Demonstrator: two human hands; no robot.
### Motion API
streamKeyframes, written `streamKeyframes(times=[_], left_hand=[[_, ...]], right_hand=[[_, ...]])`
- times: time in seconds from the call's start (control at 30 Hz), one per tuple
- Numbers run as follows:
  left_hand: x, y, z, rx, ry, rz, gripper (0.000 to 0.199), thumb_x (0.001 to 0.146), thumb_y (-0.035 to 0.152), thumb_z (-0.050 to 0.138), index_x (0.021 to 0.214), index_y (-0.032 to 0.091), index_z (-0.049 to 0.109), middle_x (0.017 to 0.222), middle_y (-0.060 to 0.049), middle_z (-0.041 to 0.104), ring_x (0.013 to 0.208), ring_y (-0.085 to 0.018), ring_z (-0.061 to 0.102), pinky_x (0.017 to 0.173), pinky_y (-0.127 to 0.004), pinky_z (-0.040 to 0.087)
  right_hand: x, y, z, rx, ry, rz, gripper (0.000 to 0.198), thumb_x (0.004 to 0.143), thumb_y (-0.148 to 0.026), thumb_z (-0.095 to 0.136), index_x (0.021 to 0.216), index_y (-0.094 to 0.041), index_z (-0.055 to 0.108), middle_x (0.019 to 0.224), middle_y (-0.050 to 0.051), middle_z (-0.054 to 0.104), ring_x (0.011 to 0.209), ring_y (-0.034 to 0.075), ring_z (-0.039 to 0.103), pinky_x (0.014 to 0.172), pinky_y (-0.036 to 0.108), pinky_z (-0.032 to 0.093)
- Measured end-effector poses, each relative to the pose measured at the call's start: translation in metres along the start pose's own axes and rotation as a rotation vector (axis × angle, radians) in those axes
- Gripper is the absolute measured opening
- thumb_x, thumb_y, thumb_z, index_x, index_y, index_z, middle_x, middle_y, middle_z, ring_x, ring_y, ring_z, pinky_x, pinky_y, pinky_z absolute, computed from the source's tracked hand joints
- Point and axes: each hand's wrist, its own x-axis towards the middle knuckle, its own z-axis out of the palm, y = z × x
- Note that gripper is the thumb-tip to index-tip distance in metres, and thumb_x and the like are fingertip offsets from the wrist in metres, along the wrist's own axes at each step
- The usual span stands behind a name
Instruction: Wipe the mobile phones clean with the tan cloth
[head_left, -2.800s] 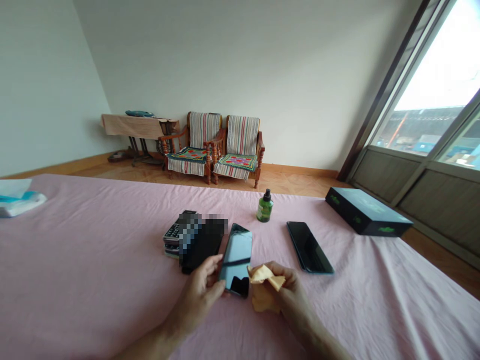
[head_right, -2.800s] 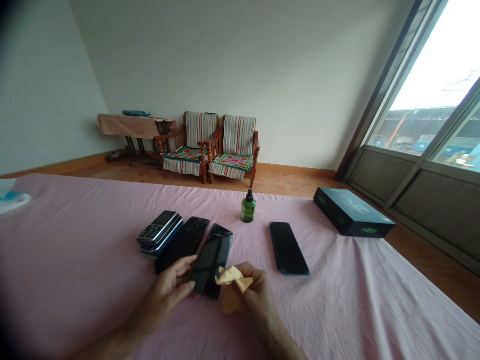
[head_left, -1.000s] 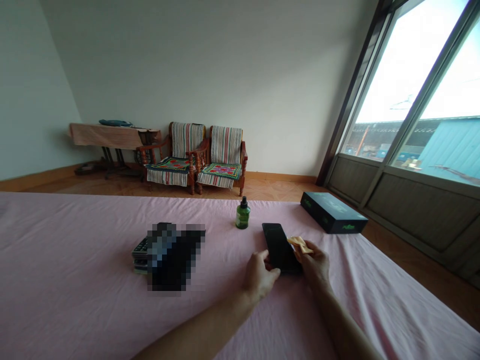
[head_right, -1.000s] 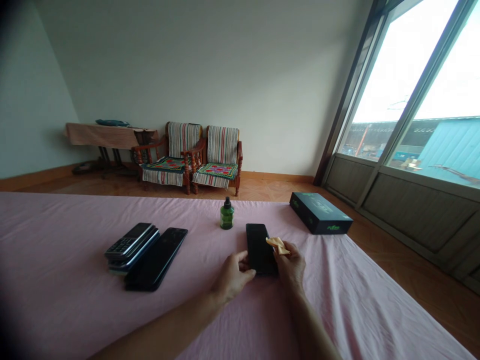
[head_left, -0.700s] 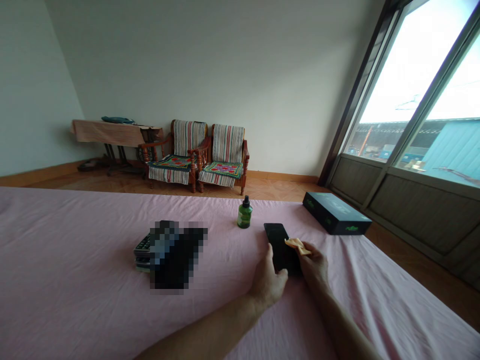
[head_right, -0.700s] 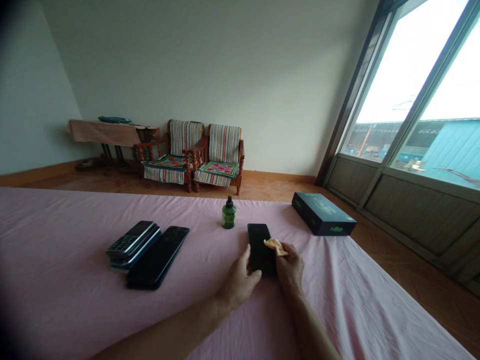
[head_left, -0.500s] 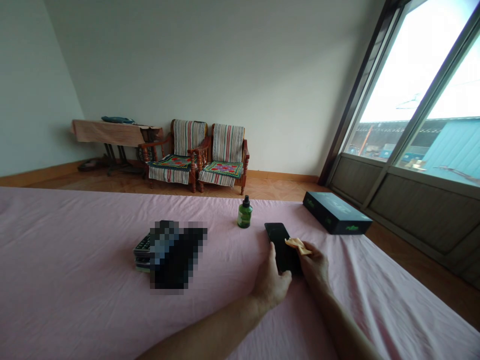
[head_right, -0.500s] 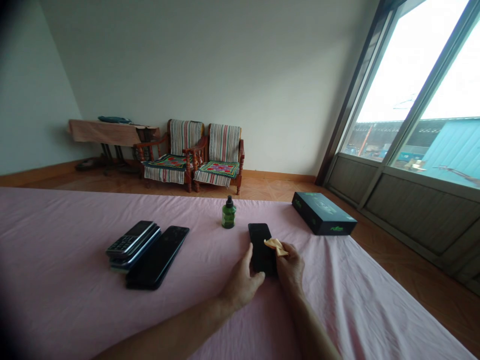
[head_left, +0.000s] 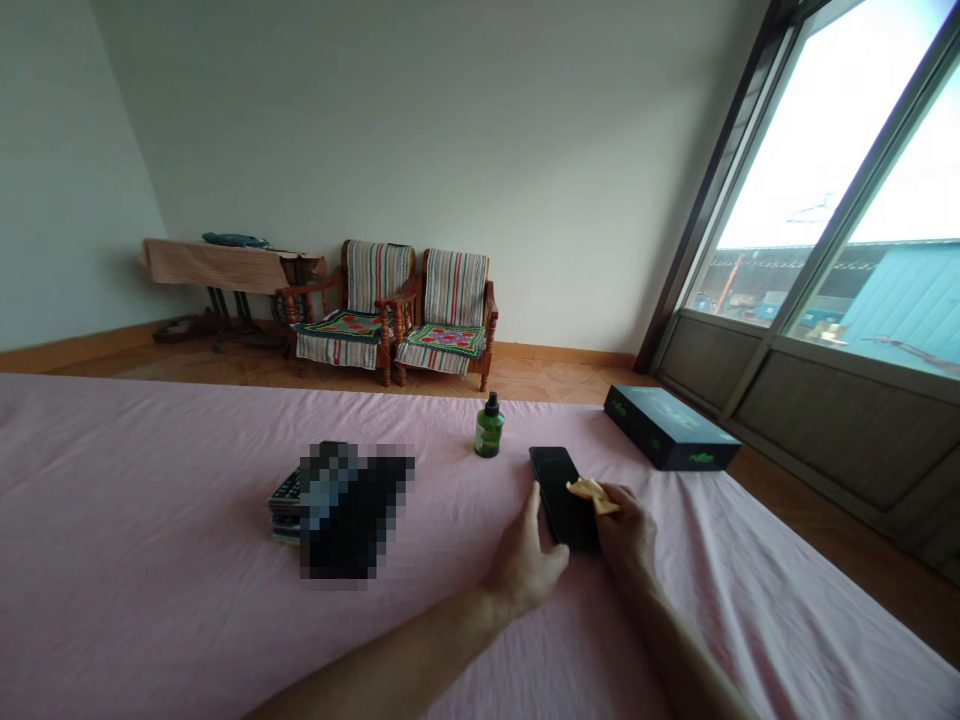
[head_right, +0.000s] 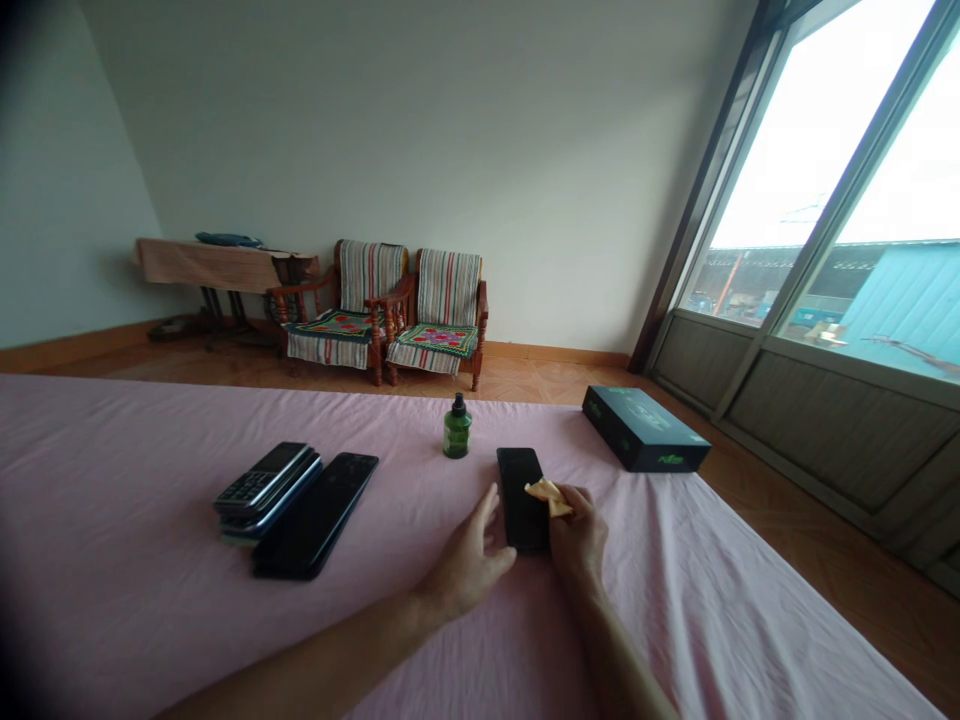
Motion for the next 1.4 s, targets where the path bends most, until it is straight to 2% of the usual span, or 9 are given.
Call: streamKeyframes(times=[0.17,0.37,0.5,0.6,0.67,0.8,0.93,1.03,1.4], left_hand=[[-0.044,0.015,-0.051,0.137,0.026,0.062,0.080,0.069,0.011,0.068,0.143,0.020,0.038,0.134,-0.014,0.054,0.118,-0.030,0.053,0.104,-0.044,0.037],[-0.082,0.039,-0.126,0.611,0.176,0.227,0.064,0.078,0.019,0.063,0.138,0.025,0.045,0.113,-0.008,0.065,0.098,-0.026,0.061,0.091,-0.038,0.046],[-0.089,0.046,-0.168,0.756,0.277,0.197,0.048,0.078,0.026,0.065,0.126,0.025,0.058,0.104,-0.006,0.067,0.091,-0.026,0.062,0.083,-0.035,0.048],[-0.093,0.044,-0.186,0.837,0.342,0.222,0.044,0.079,0.029,0.065,0.123,0.026,0.061,0.108,-0.007,0.066,0.101,-0.029,0.059,0.093,-0.038,0.042],[-0.096,0.041,-0.189,0.904,0.378,0.229,0.046,0.078,0.031,0.067,0.123,0.025,0.061,0.111,-0.009,0.065,0.107,-0.032,0.056,0.098,-0.040,0.038],[-0.100,0.037,-0.183,1.101,0.371,0.126,0.050,0.076,0.032,0.070,0.123,0.020,0.062,0.110,-0.014,0.066,0.105,-0.035,0.054,0.098,-0.045,0.036],[-0.100,0.036,-0.176,1.436,0.325,0.028,0.050,0.084,0.030,0.062,0.131,0.013,0.054,0.117,-0.016,0.062,0.110,-0.033,0.052,0.097,-0.047,0.039],[-0.099,0.036,-0.175,1.588,0.292,0.011,0.049,0.088,0.032,0.059,0.131,0.010,0.053,0.122,-0.017,0.059,0.113,-0.031,0.052,0.098,-0.045,0.042],[-0.101,0.034,-0.172,1.636,0.248,0.145,0.037,0.083,0.020,0.064,0.120,0.015,0.062,0.120,-0.014,0.062,0.110,-0.029,0.057,0.096,-0.043,0.048]], right_hand=[[-0.009,-0.019,0.002,-0.005,-0.080,-0.246,0.040,0.066,-0.011,0.048,0.095,-0.022,0.073,0.095,0.007,0.065,0.088,0.024,0.059,0.076,0.033,0.046],[-0.046,-0.057,0.030,0.050,-0.381,-0.514,0.040,0.076,-0.003,0.050,0.100,-0.025,0.073,0.092,0.007,0.065,0.088,0.023,0.056,0.078,0.035,0.047],[-0.066,-0.075,0.048,0.086,-0.542,-0.595,0.027,0.080,-0.008,0.058,0.096,-0.023,0.074,0.085,0.006,0.065,0.081,0.020,0.056,0.071,0.032,0.047],[-0.070,-0.078,0.059,0.113,-0.583,-0.586,0.022,0.078,-0.008,0.062,0.090,-0.022,0.074,0.081,0.006,0.065,0.076,0.019,0.058,0.066,0.029,0.046],[-0.071,-0.075,0.064,0.122,-0.580,-0.554,0.018,0.077,-0.008,0.064,0.086,-0.020,0.074,0.079,0.006,0.065,0.074,0.019,0.059,0.064,0.028,0.046],[-0.071,-0.066,0.069,0.124,-0.562,-0.494,0.016,0.078,-0.008,0.063,0.084,-0.018,0.073,0.077,0.006,0.064,0.073,0.019,0.060,0.064,0.028,0.046],[-0.074,-0.063,0.068,0.121,-0.578,-0.486,0.019,0.075,-0.006,0.063,0.083,-0.020,0.073,0.078,0.005,0.064,0.075,0.019,0.060,0.066,0.028,0.045],[-0.075,-0.065,0.067,0.116,-0.609,-0.500,0.017,0.076,-0.008,0.064,0.083,-0.021,0.073,0.080,0.006,0.064,0.075,0.019,0.059,0.066,0.028,0.045],[-0.077,-0.067,0.066,0.117,-0.611,-0.496,0.014,0.082,-0.014,0.062,0.083,-0.021,0.074,0.079,0.006,0.064,0.075,0.019,0.058,0.066,0.029,0.045]])
